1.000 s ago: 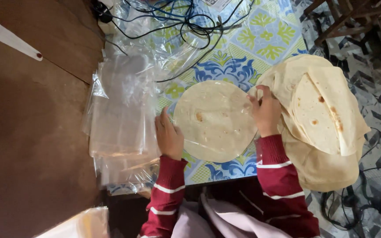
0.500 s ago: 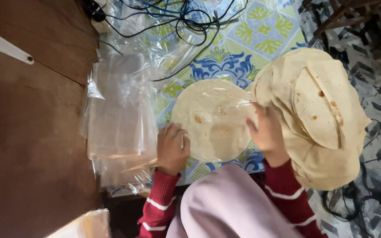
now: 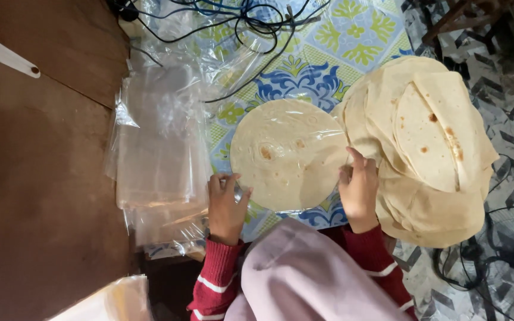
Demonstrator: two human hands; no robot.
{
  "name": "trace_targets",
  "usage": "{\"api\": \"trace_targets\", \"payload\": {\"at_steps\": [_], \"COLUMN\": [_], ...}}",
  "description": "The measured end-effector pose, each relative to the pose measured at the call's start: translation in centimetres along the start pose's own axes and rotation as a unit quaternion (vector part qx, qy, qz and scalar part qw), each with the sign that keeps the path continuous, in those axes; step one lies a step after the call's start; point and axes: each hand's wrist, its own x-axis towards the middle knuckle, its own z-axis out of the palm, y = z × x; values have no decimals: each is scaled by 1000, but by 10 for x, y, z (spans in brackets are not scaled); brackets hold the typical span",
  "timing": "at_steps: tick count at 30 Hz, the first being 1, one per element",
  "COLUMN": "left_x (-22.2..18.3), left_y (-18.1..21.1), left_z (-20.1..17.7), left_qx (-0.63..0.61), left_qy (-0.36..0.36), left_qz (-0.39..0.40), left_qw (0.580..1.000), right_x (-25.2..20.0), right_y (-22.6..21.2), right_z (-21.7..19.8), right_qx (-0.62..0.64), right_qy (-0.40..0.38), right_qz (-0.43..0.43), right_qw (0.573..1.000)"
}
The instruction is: The person packages individual tortillas by hand, placing each one into a clear plastic bag on a table and smoothing the bags flat.
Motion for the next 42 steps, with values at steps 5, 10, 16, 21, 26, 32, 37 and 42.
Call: {"api": "trace_targets", "payload": {"at_steps": [5,10,16,21,26,32,37,42], "left_x": [-8,-6,-9,-10,-5,-5,-12,-10], "left_y": [-1,7,-8,-5,1,0,-10,-10], "left_z": [3,0,14,13,9,13,18,16], "left_qx": [7,60,122,133,138,142,162,166], "left_qy": [-38,-54,-104,-105,-104,-95,-64,-59], "left_qz": [-39,-6,55,78,77,91,122,134], "left_qw": [999,997,986,982,982,981,977,975], "right_x": [6,7,2,1,-2,23,75,113], "right_y": [-10,-10,-7,-2,2,41,175,154], "right_z": [-5,-3,-2,7,11,-27,-68,-124], "right_qx": [67,84,91,66,27,-77,-245,38], "right_qy": [8,23,48,74,53,107,73,-31], "right_qz": [30,22,-16,-41,-30,-49,48,265], "right_qw": [997,996,995,994,998,990,966,963]}}
